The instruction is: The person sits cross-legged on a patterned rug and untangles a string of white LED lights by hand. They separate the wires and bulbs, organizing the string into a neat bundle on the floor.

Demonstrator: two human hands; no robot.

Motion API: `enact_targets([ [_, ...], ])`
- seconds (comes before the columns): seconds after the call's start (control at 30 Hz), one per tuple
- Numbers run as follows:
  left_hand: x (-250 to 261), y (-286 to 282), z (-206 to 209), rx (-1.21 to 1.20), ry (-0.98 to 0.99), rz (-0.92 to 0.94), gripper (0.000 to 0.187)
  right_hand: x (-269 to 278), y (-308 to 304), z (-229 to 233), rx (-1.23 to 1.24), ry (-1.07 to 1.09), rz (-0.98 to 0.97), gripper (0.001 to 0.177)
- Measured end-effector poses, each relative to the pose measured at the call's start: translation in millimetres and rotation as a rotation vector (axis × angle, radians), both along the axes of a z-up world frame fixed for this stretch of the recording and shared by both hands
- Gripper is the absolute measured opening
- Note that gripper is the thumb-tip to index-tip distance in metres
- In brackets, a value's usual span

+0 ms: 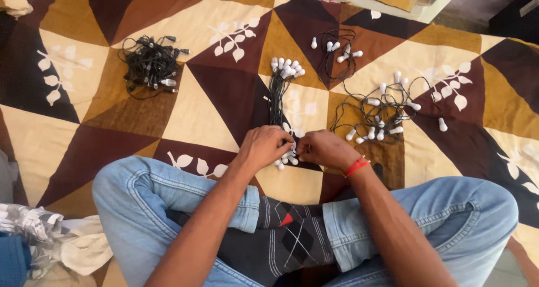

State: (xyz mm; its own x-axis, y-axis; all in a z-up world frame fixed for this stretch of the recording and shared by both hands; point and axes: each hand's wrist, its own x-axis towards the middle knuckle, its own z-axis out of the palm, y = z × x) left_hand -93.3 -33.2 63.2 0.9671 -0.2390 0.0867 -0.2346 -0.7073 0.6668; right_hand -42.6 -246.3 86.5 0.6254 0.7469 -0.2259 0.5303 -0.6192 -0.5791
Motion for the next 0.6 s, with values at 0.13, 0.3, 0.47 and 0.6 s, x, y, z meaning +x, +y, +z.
enact_targets([
  [0.13, 0, 4, 2, 0.017, 0.046, -0.014, 0.019, 4, -1, -10, 0.035, -0.039, 0.007, 0.011],
  [0.3, -1, 3, 8, 0.016, 0.052, -0.019, 0.019, 3, -3, -9, 0.051, -0.025, -0.025, 0.011],
  [0.47, -2, 1, 9, 0.026, 0.029, -0.023, 0.020, 2, 0, -9, 0.093, -0.016, -0.064, 0.011],
  [0.6, 0, -3, 5, 0.026, 0.118, -0.014, 0.018, 2, 1, -9, 0.077, -0.088, -0.055, 0.011],
])
